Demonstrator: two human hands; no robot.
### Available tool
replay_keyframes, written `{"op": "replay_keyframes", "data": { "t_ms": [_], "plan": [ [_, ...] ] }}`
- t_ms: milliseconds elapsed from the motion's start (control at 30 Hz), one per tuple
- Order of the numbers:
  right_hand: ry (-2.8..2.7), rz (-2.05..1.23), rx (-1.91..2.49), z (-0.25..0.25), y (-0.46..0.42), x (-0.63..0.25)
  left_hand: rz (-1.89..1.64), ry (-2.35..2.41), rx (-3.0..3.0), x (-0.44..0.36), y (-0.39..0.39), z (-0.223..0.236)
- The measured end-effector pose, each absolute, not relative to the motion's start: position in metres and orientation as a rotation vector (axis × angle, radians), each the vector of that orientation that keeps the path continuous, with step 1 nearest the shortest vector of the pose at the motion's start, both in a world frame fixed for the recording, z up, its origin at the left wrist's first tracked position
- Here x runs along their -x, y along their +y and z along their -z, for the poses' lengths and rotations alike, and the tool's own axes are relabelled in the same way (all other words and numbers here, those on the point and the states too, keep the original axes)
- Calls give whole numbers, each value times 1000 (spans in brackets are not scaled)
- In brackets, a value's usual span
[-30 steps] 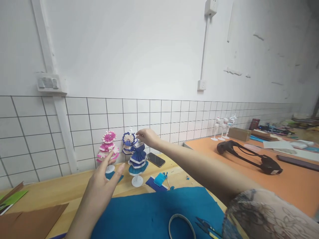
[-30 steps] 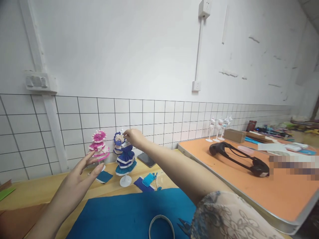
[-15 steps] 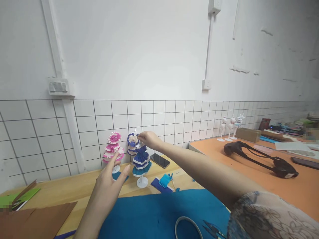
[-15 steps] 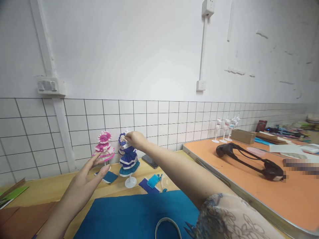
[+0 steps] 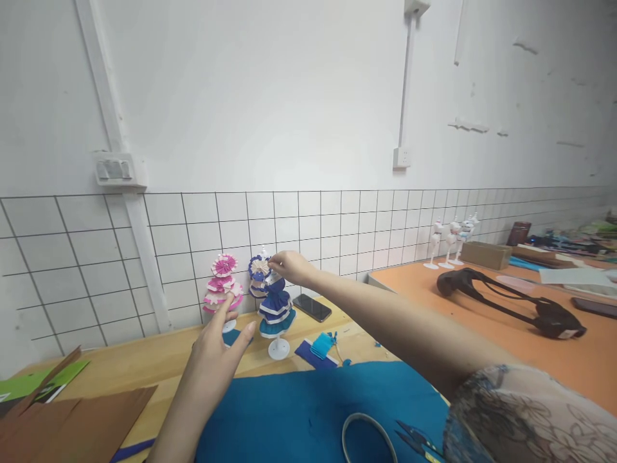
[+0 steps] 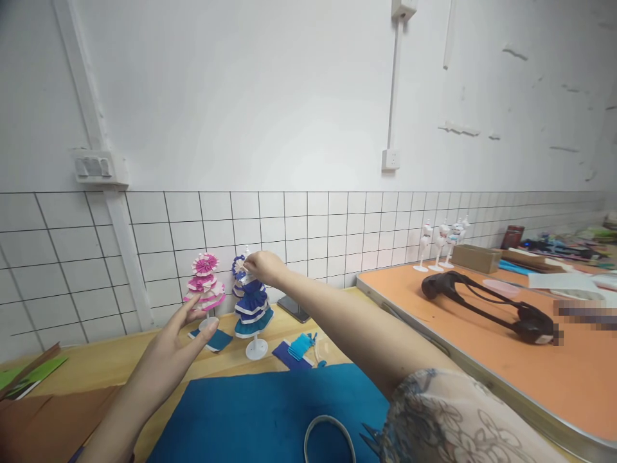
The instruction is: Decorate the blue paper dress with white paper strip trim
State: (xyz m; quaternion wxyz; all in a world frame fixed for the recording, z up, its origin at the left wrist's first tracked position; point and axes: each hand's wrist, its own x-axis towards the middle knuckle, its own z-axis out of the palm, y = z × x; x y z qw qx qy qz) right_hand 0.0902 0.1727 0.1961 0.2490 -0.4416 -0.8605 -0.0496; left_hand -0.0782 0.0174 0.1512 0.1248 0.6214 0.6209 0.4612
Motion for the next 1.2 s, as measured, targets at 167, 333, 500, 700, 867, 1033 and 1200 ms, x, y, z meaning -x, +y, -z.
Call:
{"op": "replay_keyframes", "data": {
  "t_ms": [167,333,500,700,867,1033,1200],
  "plan": [
    [-2328,126,1180,-196,172,-90,-1329,1846,-1819,76,19,-150],
    [-2256,103,1148,-197,170,-94,-1292,1859,-1877,79,23,-146],
    [-2128,54,1140,-197,157,-118,-1194,1796,-1926,86,25,-148],
    [-2103,-96,1194,-169,105,-168,-1124,1731,-1887,85,16,-155],
    [-2147,-329,1274,-129,31,-210,-983,1720,-1931,75,13,-156],
    [-2075,-496,1471,-85,-31,-249,-883,1742,-1955,66,18,-148],
    [-1916,-455,1698,-29,-77,-283,-779,1769,-1999,60,29,-135]
  ]
}}
